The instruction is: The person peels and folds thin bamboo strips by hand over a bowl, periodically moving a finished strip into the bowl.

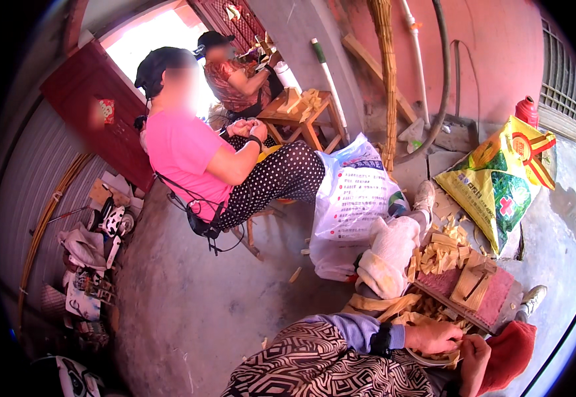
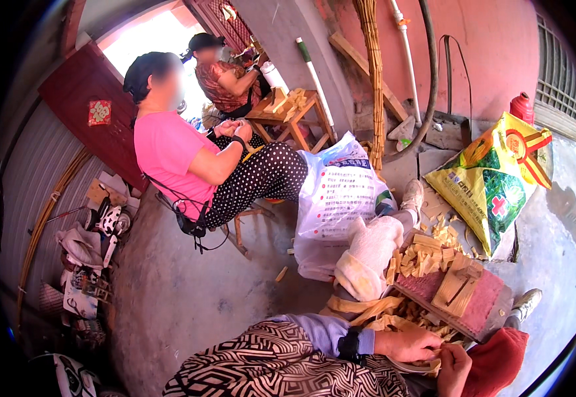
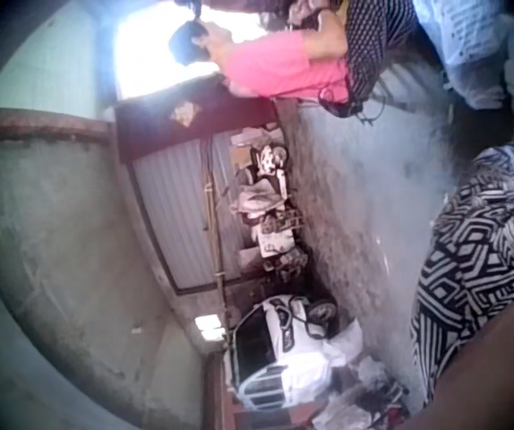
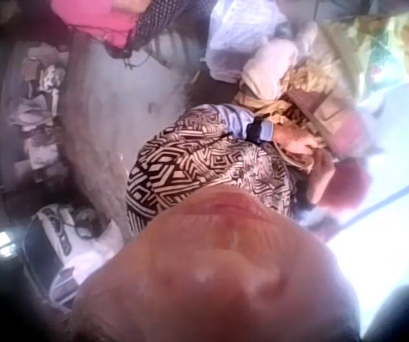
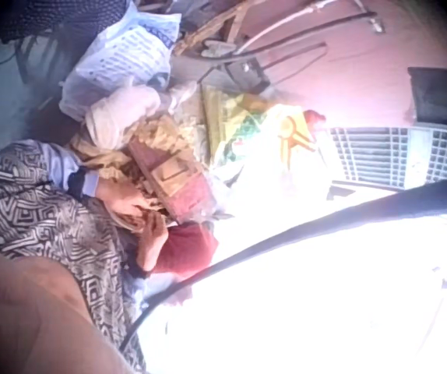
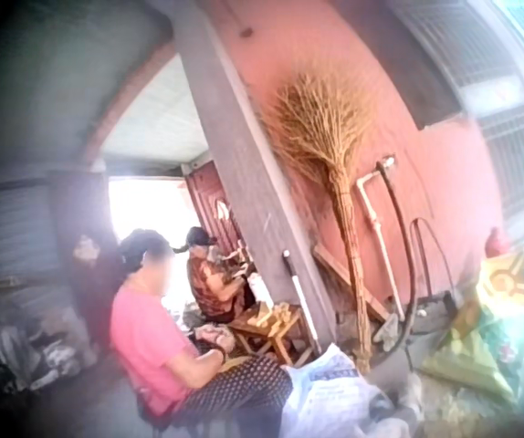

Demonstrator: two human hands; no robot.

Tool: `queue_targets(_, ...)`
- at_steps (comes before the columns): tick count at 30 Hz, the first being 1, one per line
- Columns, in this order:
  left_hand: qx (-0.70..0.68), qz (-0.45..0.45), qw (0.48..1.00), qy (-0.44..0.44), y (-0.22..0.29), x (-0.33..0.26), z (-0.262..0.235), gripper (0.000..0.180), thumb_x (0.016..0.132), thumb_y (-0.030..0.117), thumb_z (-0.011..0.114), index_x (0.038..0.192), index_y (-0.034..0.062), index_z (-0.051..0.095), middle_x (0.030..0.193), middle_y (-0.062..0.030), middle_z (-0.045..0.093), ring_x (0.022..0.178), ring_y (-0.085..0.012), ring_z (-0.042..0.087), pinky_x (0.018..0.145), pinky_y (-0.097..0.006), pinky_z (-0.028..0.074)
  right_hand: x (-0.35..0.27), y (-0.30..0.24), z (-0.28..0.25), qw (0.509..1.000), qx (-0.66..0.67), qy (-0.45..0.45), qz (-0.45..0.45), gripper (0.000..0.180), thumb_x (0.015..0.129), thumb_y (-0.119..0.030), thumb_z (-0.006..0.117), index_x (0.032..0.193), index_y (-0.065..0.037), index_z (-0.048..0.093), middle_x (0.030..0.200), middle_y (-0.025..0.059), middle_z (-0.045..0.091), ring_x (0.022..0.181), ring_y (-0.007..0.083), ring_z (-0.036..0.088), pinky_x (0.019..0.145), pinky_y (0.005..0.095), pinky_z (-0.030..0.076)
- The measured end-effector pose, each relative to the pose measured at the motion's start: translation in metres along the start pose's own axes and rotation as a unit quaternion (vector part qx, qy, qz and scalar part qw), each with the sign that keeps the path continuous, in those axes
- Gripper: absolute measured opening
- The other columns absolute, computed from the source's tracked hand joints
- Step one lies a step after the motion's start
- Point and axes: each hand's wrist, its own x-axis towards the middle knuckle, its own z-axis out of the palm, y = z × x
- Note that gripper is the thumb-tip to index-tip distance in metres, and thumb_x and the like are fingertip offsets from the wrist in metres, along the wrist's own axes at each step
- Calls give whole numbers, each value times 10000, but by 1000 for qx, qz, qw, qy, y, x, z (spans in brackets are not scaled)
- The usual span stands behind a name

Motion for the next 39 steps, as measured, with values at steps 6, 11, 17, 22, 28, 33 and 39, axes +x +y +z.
queue_targets(6,-93,-55,992,63,-21,4,15,178,905,146,516,899,-26,565,722,-159,608,676,-263,604,634,-376,460,-1,-5,25,988,-116,46,-89,173,894,-16,520,1044,44,582,876,129,586,777,186,597,695,293,484)
queue_targets(11,-222,-191,956,1,-8,3,-6,197,935,172,479,838,26,568,632,-17,526,554,-126,501,511,-302,414,-6,-6,24,937,-275,22,-216,372,790,13,607,1155,48,547,1023,215,609,833,322,633,750,312,496)
queue_targets(17,-311,-142,939,-32,-13,-2,-5,239,937,162,509,747,29,567,641,27,489,573,-72,425,497,-247,354,-13,16,14,996,-66,-52,-13,160,787,29,596,945,43,616,681,48,574,656,146,554,598,280,446)
queue_targets(22,27,6,999,-35,-11,-9,-8,238,852,258,600,842,20,612,750,-169,629,723,-325,633,648,-424,462,-10,-21,0,987,-17,-135,85,286,915,-134,541,1172,-65,644,698,69,566,621,110,485,538,255,408)
queue_targets(28,76,-59,995,-6,8,-8,-13,249,858,247,565,788,14,618,779,-206,637,765,-383,627,659,-460,465,-4,39,25,997,66,26,18,231,958,-168,543,817,-3,621,592,-32,494,524,41,416,475,207,323)
queue_targets(33,90,-16,996,1,4,-6,-10,268,862,265,551,734,34,600,694,-181,611,681,-382,611,612,-473,456,4,58,29,991,91,88,31,256,954,-110,522,719,-23,579,564,-50,453,510,23,366,452,201,279)
queue_targets(39,79,52,992,87,9,6,-44,274,827,250,612,669,27,595,652,-176,589,610,-350,598,560,-422,451,-5,-14,36,979,99,-134,114,275,920,-151,565,705,12,619,522,-52,484,480,32,407,439,227,305)
